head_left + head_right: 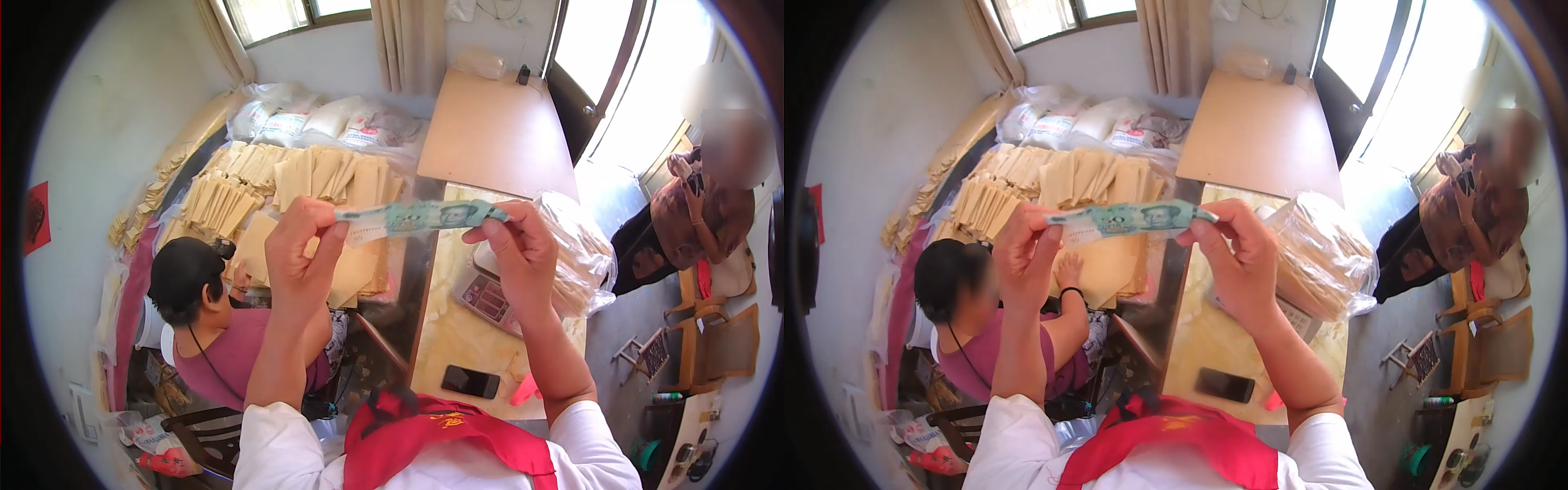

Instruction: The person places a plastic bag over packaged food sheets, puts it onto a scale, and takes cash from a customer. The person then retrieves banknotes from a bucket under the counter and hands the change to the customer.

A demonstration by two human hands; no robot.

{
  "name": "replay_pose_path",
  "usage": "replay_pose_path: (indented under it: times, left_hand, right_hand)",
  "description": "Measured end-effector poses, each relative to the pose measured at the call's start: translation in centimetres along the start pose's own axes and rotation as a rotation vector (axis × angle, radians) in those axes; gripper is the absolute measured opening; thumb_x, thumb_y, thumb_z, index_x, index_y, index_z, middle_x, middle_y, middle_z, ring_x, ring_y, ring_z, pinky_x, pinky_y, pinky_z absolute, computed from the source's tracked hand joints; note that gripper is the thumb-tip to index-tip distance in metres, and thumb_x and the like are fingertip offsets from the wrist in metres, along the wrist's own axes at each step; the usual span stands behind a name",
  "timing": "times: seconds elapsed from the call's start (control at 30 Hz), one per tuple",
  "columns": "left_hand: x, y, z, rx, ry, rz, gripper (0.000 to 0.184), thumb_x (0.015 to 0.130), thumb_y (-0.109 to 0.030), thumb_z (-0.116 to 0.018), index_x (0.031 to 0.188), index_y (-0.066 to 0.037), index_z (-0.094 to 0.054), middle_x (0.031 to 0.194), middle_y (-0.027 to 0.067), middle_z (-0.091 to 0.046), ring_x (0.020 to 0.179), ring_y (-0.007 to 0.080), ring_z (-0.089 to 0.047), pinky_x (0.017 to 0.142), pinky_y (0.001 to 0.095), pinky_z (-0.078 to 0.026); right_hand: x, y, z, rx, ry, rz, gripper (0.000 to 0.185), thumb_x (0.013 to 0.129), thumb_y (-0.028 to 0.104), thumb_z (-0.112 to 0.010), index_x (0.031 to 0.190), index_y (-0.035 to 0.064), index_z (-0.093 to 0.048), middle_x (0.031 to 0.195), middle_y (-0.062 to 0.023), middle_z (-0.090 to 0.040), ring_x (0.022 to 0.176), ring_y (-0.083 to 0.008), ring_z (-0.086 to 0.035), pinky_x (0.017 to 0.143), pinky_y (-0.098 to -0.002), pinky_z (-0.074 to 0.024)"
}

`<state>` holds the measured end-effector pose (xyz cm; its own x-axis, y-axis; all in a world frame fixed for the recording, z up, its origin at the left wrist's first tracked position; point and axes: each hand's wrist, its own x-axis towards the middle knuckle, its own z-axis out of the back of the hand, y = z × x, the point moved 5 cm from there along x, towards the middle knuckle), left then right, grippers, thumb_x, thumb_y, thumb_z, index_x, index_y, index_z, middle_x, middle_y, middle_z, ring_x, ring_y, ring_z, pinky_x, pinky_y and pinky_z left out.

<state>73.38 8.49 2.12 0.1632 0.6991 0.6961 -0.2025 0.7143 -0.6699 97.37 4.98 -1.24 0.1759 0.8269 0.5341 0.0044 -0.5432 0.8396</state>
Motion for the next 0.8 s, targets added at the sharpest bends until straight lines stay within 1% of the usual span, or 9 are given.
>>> replay_pose_path:
  times: [0.3, 0.4, 0.47, 0.53, 0.63, 0.7, 0.73, 0.77, 0.8]
  left_hand:
    - [1.9, -0.6, -1.6, -0.108, -0.017, 0.051, 0.014, 0.083, -0.001, -0.062, 0.097, -0.001, -0.060, 0.076, -0.0011, -0.054, 0.067, 0.0046, -0.052, 0.062, 0.0193, -0.042]
    - [0.9, 2.1, -2.6, -0.214, 0.015, 0.194, 0.014, 0.084, -0.003, -0.063, 0.098, -0.002, -0.061, 0.077, -0.0033, -0.054, 0.068, 0.0036, -0.051, 0.063, 0.0187, -0.042]
    - [-0.5, 4.6, -3.8, -0.432, 0.080, 0.368, 0.011, 0.085, -0.001, -0.060, 0.096, -0.002, -0.058, 0.078, -0.0043, -0.054, 0.068, 0.0033, -0.050, 0.063, 0.0185, -0.041]
    - [-2.5, 6.9, -4.8, -0.468, 0.121, 0.470, 0.010, 0.085, 0.001, -0.058, 0.094, -0.003, -0.057, 0.078, -0.0043, -0.054, 0.069, 0.0032, -0.050, 0.064, 0.0189, -0.041]
    - [-7.0, 11.0, -7.1, -0.521, 0.212, 0.601, 0.011, 0.083, 0.004, -0.053, 0.090, -0.004, -0.054, 0.078, -0.0037, -0.054, 0.071, 0.0030, -0.050, 0.065, 0.0200, -0.042]
    - [-11.4, 13.6, -9.1, -0.615, 0.340, 0.821, 0.011, 0.082, 0.003, -0.055, 0.092, -0.003, -0.054, 0.089, -0.0010, -0.056, 0.081, 0.0051, -0.052, 0.073, 0.0223, -0.044]
    - [-13.4, 14.4, -9.8, -0.623, 0.346, 0.835, 0.011, 0.082, 0.003, -0.055, 0.092, -0.003, -0.054, 0.089, -0.0010, -0.056, 0.081, 0.0051, -0.052, 0.073, 0.0223, -0.044]
    - [-15.3, 14.8, -10.7, -0.688, 0.321, 0.829, 0.012, 0.082, 0.002, -0.055, 0.093, -0.003, -0.055, 0.096, 0.0001, -0.055, 0.086, 0.0065, -0.052, 0.078, 0.0236, -0.044]
    - [-16.8, 14.9, -11.4, -0.752, 0.294, 0.825, 0.012, 0.082, 0.001, -0.056, 0.094, -0.003, -0.055, 0.103, 0.0012, -0.054, 0.092, 0.0080, -0.053, 0.083, 0.0248, -0.044]
  right_hand:
    - [0.8, 0.2, 1.6, 0.107, -0.035, -0.039, 0.006, 0.092, 0.003, -0.052, 0.095, -0.0016, -0.055, 0.087, -0.0056, -0.063, 0.073, -0.0110, -0.063, 0.069, -0.0226, -0.0504]
    - [0.0, -1.6, 2.2, 0.083, -0.054, -0.106, 0.006, 0.092, 0.004, -0.053, 0.094, -0.0012, -0.056, 0.084, -0.0050, -0.063, 0.069, -0.0099, -0.062, 0.064, -0.0221, -0.0500]
    - [-1.0, -3.2, 2.6, 0.068, -0.056, -0.149, 0.006, 0.091, 0.005, -0.054, 0.093, -0.0005, -0.056, 0.083, -0.0044, -0.063, 0.065, -0.0093, -0.060, 0.061, -0.0219, -0.0495]
    - [-2.2, -5.5, 3.0, -0.112, -0.089, -0.345, 0.006, 0.089, 0.007, -0.058, 0.088, 0.0014, -0.058, 0.075, -0.0017, -0.062, 0.058, -0.0066, -0.056, 0.051, -0.0222, -0.0458]
    - [-4.7, -8.4, 2.2, -0.321, -0.050, -0.403, 0.006, 0.086, 0.008, -0.062, 0.084, 0.0027, -0.059, 0.066, -0.0049, -0.060, 0.051, -0.0096, -0.053, 0.046, -0.0258, -0.0421]
    - [-7.1, -11.2, 1.6, -0.420, 0.000, -0.365, 0.007, 0.085, 0.008, -0.063, 0.084, 0.0028, -0.059, 0.066, -0.0083, -0.059, 0.050, -0.0127, -0.054, 0.047, -0.0276, -0.0425]
    - [-8.4, -12.4, 1.1, -0.508, 0.056, -0.311, 0.007, 0.083, 0.009, -0.064, 0.084, 0.0029, -0.059, 0.065, -0.0118, -0.059, 0.049, -0.0159, -0.055, 0.047, -0.0295, -0.0428]
    - [-9.9, -13.8, 0.8, -0.515, 0.054, -0.327, 0.007, 0.083, 0.009, -0.064, 0.084, 0.0029, -0.059, 0.065, -0.0118, -0.059, 0.049, -0.0159, -0.055, 0.047, -0.0295, -0.0428]
    - [-11.5, -15.0, 0.2, -0.554, 0.113, -0.314, 0.007, 0.085, 0.009, -0.062, 0.087, 0.0019, -0.059, 0.063, -0.0066, -0.057, 0.051, -0.0123, -0.054, 0.048, -0.0271, -0.0423]
